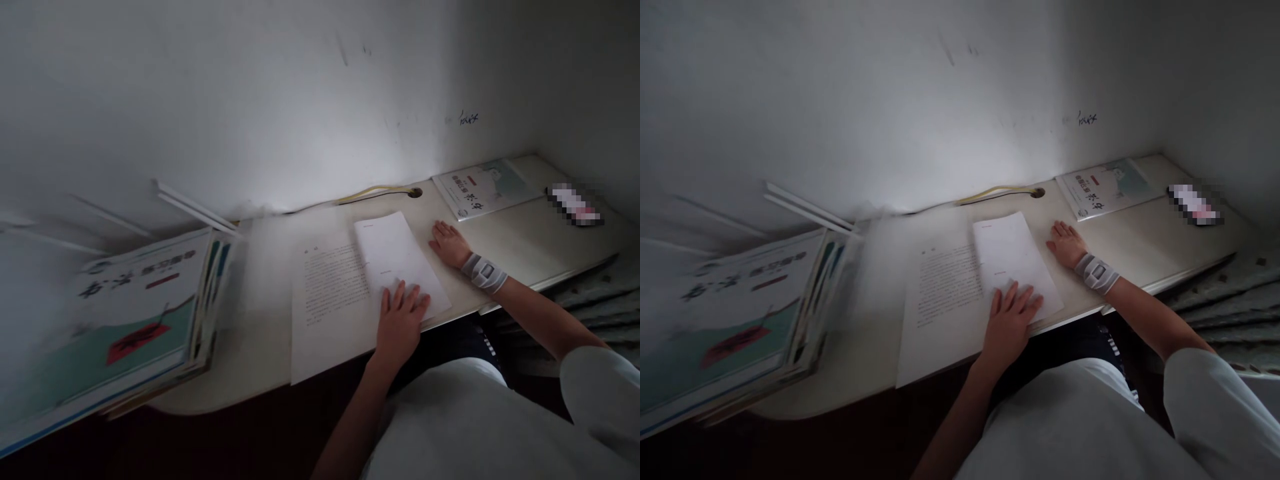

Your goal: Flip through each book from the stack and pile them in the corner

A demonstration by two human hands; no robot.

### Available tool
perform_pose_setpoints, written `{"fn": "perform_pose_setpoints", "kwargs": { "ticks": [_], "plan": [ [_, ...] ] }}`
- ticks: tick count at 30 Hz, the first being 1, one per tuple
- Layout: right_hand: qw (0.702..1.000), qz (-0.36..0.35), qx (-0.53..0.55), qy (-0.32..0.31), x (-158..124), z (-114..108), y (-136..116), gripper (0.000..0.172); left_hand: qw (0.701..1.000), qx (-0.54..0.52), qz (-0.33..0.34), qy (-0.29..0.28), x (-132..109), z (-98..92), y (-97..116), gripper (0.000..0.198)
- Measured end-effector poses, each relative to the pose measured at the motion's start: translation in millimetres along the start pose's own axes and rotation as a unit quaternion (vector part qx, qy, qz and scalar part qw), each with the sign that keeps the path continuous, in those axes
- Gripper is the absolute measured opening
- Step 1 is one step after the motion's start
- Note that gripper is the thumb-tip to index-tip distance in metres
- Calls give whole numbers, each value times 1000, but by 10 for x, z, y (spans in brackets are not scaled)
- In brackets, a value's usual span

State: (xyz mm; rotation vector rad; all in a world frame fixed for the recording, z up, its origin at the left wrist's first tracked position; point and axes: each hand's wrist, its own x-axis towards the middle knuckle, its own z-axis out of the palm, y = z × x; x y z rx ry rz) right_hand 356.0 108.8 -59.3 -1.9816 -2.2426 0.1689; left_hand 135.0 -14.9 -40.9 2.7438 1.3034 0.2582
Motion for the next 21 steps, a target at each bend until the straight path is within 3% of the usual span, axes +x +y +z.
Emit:
{"fn": "perform_pose_setpoints", "kwargs": {
  "ticks": [5,12,21],
  "plan": [
    [999,-12,28,30,19,10,13,42,999,19,-37,9,95,-37,51,42],
    [997,-22,56,55,23,-43,22,34,992,43,-114,16,404,-50,187,41],
    [988,-1,145,60,55,-41,114,35,991,51,-119,19,516,14,183,42]
  ]
}}
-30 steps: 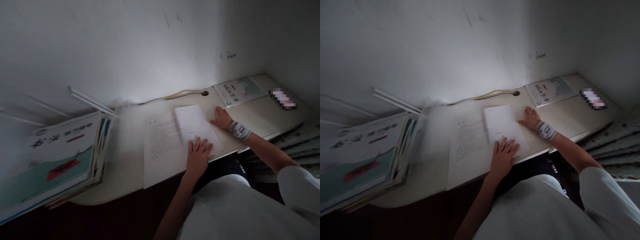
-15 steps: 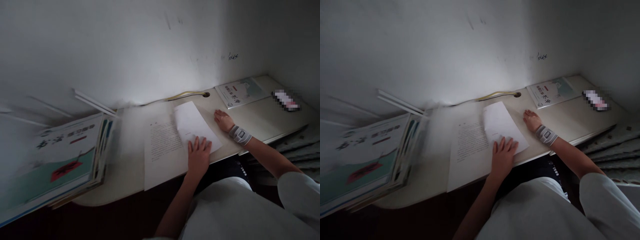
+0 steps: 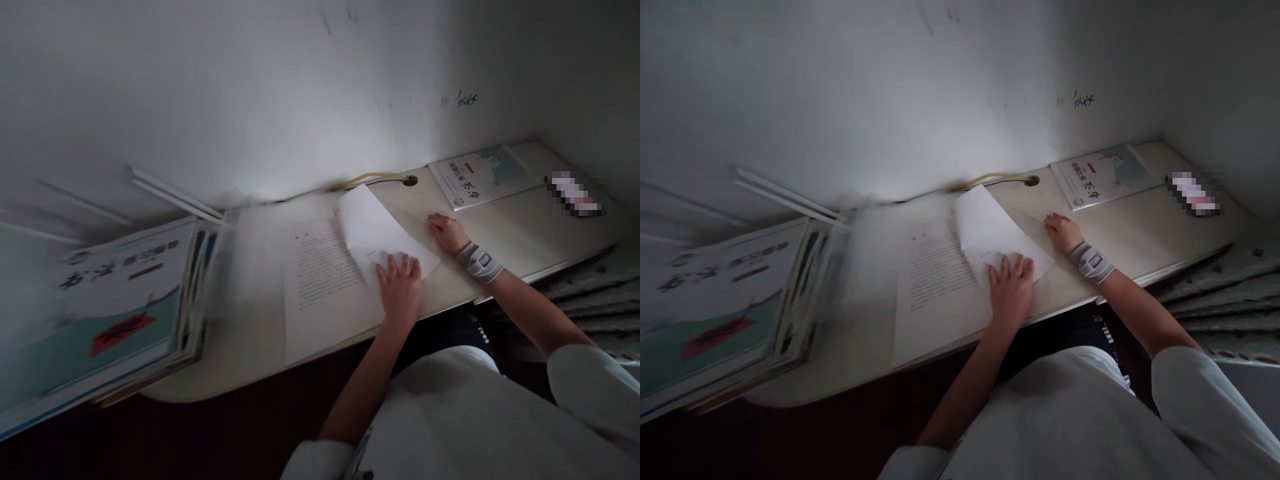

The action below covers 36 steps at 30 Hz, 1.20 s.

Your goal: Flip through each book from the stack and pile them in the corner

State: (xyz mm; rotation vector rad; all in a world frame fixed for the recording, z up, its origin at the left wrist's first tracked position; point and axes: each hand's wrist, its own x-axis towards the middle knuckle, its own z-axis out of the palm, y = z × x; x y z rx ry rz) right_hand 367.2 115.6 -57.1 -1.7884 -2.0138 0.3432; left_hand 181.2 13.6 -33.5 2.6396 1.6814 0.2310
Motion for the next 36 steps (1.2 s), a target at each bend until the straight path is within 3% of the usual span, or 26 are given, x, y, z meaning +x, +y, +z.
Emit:
{"fn": "perform_pose_setpoints", "kwargs": {
  "ticks": [12,19,27,32,36],
  "plan": [
    [999,19,29,-6,3,-69,-18,33,1000,15,19,4,-27,9,11,41],
    [1000,7,11,1,-10,-98,-49,33,996,1,88,-21,44,51,139,45],
    [1000,10,15,-6,7,-71,-8,33,998,-3,59,-38,6,-107,-19,38],
    [1000,16,9,-4,10,-65,-7,32,997,-8,81,-19,6,-67,55,37],
    [1000,18,2,-7,7,-74,-22,32,990,21,125,-61,48,-5,133,44]
  ]
}}
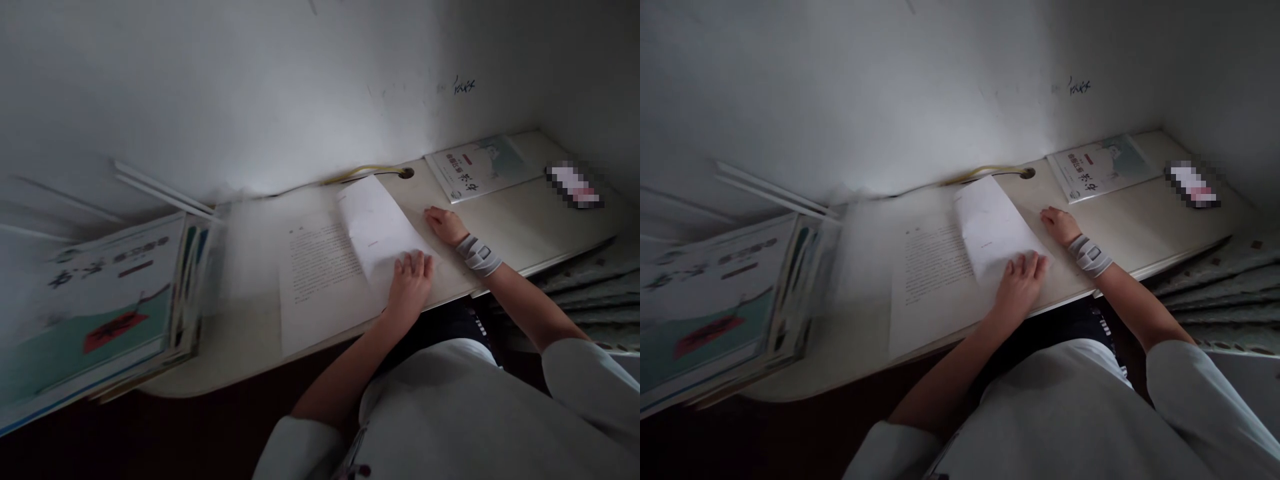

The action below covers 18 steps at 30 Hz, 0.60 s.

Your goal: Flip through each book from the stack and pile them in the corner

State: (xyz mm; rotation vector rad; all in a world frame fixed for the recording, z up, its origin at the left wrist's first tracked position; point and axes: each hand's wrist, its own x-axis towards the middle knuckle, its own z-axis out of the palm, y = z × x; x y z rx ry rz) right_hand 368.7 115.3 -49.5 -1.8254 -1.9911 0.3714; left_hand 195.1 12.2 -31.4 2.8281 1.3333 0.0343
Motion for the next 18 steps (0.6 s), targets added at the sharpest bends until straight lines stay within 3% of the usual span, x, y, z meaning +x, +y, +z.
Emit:
{"fn": "perform_pose_setpoints", "kwargs": {
  "ticks": [3,7,11,14,18],
  "plan": [
    [1000,-4,-2,-2,-2,-4,-3,32,999,35,21,-33,24,-20,4,48],
    [1000,-7,7,2,-1,13,-2,31,998,52,29,-34,35,-53,1,47],
    [995,-1,67,67,15,42,31,28,996,37,86,-8,36,15,33,43],
    [988,25,79,126,30,37,69,36,992,28,122,26,18,93,42,41],
    [991,41,22,122,14,21,71,45,987,20,152,49,-25,151,-5,38]
  ]
}}
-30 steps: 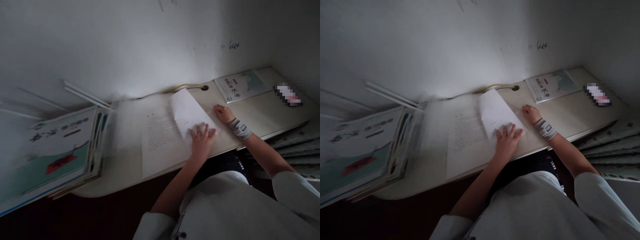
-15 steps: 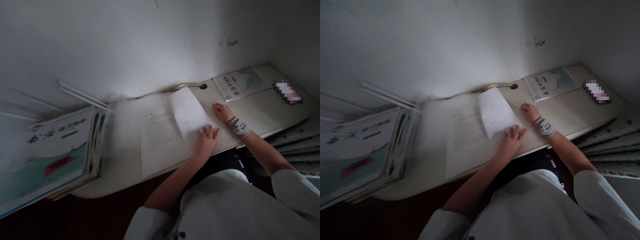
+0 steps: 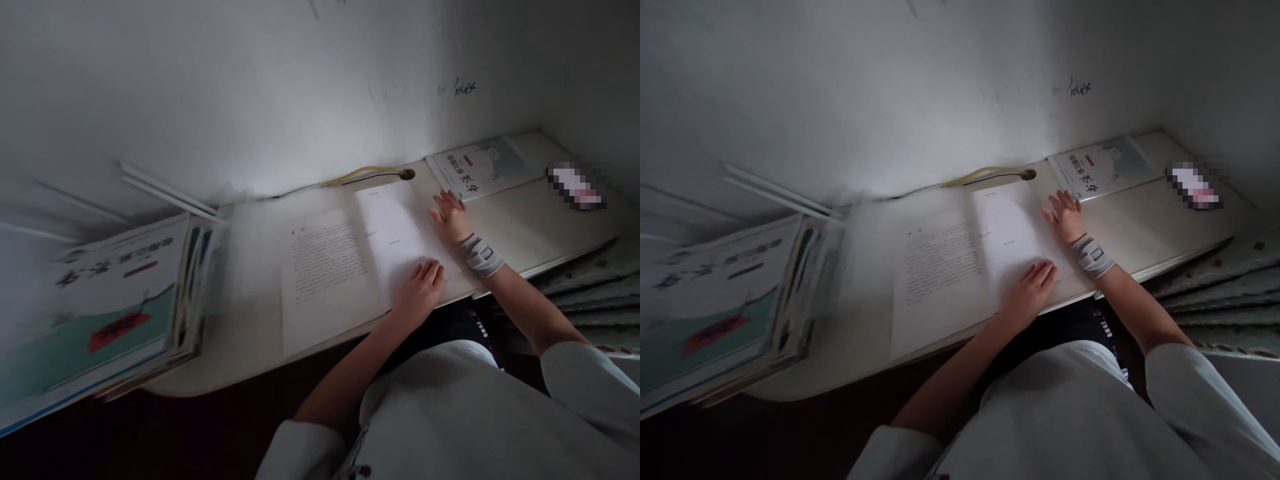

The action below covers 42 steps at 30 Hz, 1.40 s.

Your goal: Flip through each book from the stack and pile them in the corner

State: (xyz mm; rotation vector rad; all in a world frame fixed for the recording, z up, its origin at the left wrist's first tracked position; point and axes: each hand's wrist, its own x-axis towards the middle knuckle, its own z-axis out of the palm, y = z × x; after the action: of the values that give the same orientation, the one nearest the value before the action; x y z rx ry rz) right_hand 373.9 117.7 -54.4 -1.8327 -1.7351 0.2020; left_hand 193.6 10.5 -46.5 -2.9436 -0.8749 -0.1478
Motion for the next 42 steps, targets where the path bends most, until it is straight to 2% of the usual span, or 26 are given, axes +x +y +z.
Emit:
{"fn": "perform_pose_setpoints", "kwargs": {
  "ticks": [5,9,12,16,17,19,22,24,27,29,34,38,42],
  "plan": [
    [988,-14,-89,-126,-47,1,-45,59,999,-24,45,-6,-66,29,-33,38],
    [983,-19,-109,-147,-54,-6,-63,65,996,-49,69,-29,-95,-12,-11,37],
    [982,-6,-111,-155,-58,-15,-88,62,992,-87,70,-66,-102,-148,-29,37],
    [980,-11,-126,-153,-78,-52,-156,58,969,-186,100,-128,24,-423,-254,40],
    [981,-14,-132,-143,-85,-68,-176,57,966,-199,90,-139,101,-473,-351,40],
    [982,-19,-144,-124,-98,-107,-212,51,977,-169,21,-129,301,-504,-572,38],
    [980,-16,-163,-116,-117,-169,-256,38,989,-72,-119,-54,620,-363,-880,53],
    [977,-12,-180,-113,-121,-204,-283,33,982,-63,-154,-84,763,-198,-1005,67],
    [969,1,-222,-105,-89,-238,-337,36,975,-76,-159,-138,828,8,-1046,75],
    [958,1,-261,-116,-24,-245,-395,39,975,-79,-157,-137,806,71,-1016,76],
    [941,-47,-312,-123,260,-162,-631,34,978,-77,-154,-122,740,62,-952,79],
    [939,-47,-315,-129,426,-65,-824,32,981,-75,-148,-104,730,66,-954,76],
    [943,-67,-308,-105,461,-144,-873,38,982,-74,-146,-92,730,72,-954,75]
  ]
}}
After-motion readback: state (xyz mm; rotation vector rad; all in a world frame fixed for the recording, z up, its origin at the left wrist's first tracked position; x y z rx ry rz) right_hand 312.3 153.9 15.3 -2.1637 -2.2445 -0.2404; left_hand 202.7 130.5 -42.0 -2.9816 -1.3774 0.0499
